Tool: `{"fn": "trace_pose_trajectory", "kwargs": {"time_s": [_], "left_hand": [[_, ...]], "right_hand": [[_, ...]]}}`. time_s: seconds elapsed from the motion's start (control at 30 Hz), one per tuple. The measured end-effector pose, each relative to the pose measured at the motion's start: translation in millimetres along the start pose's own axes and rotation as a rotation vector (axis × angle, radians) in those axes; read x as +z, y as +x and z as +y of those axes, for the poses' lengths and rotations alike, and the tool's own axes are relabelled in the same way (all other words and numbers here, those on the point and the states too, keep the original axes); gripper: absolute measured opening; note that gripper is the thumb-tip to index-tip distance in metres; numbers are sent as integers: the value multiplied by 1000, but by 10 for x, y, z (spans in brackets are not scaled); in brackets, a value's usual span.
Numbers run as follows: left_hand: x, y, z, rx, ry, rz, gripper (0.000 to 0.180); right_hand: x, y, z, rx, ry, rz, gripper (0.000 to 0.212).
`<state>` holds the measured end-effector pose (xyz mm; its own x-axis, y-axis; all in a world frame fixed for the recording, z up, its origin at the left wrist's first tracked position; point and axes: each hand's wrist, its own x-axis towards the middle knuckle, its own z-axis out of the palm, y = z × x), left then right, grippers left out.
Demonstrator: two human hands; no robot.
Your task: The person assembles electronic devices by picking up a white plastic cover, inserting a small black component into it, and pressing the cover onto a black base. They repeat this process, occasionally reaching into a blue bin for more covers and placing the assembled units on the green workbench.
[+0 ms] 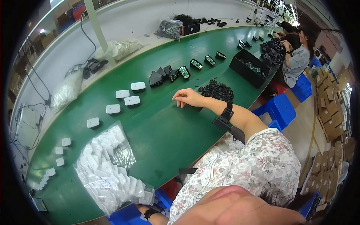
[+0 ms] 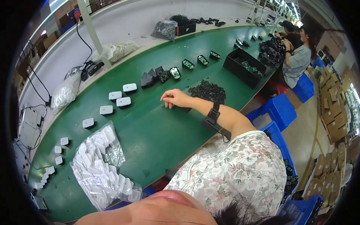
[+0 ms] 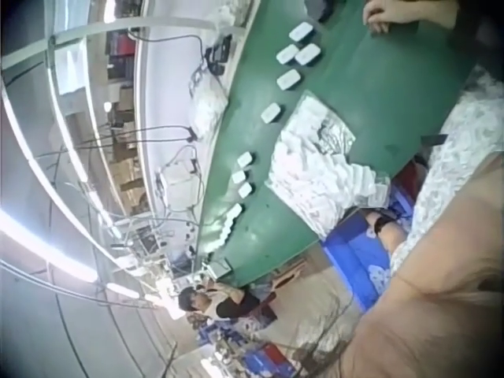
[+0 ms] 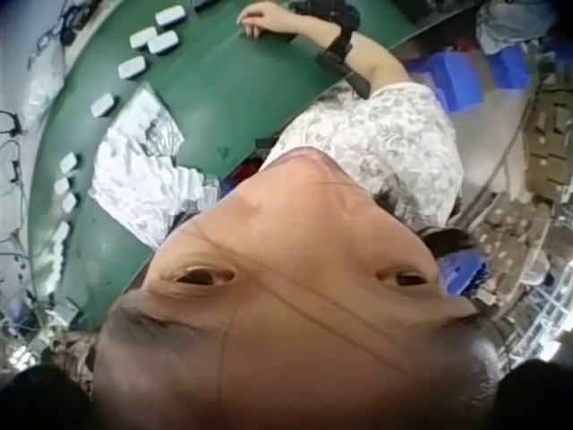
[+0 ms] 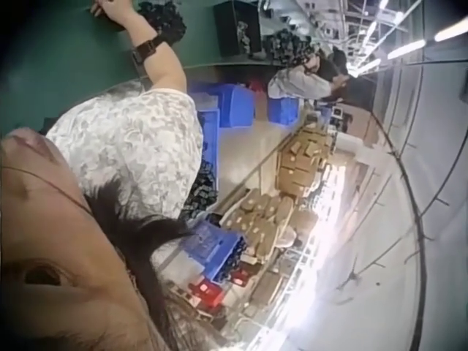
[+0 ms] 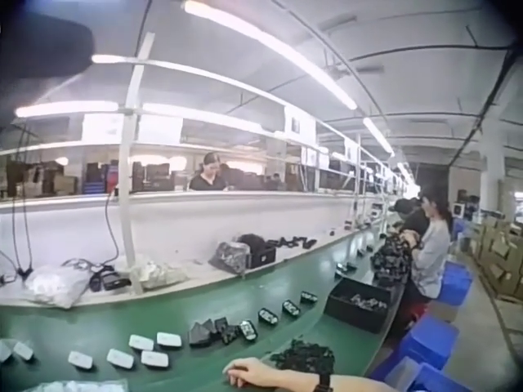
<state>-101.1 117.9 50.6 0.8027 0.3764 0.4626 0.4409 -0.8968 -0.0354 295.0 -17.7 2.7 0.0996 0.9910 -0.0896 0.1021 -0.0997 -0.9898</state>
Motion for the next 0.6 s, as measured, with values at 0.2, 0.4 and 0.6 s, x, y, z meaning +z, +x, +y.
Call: {"fn": "trace_pose_trajectory", "kwargs": {"time_s": [0.2,0.4,0.6], "left_hand": [[-527,153,463,107,34,2,25],[-763,9,807,190,43,-45,21],[-930,-377,1044,196,-22,-210,19]], "right_hand": [[-21,-12,-197,-59,51,42,17],[-88,-43,-172,-57,47,64,17],[-217,-78,-93,-65,17,146,20]]}}
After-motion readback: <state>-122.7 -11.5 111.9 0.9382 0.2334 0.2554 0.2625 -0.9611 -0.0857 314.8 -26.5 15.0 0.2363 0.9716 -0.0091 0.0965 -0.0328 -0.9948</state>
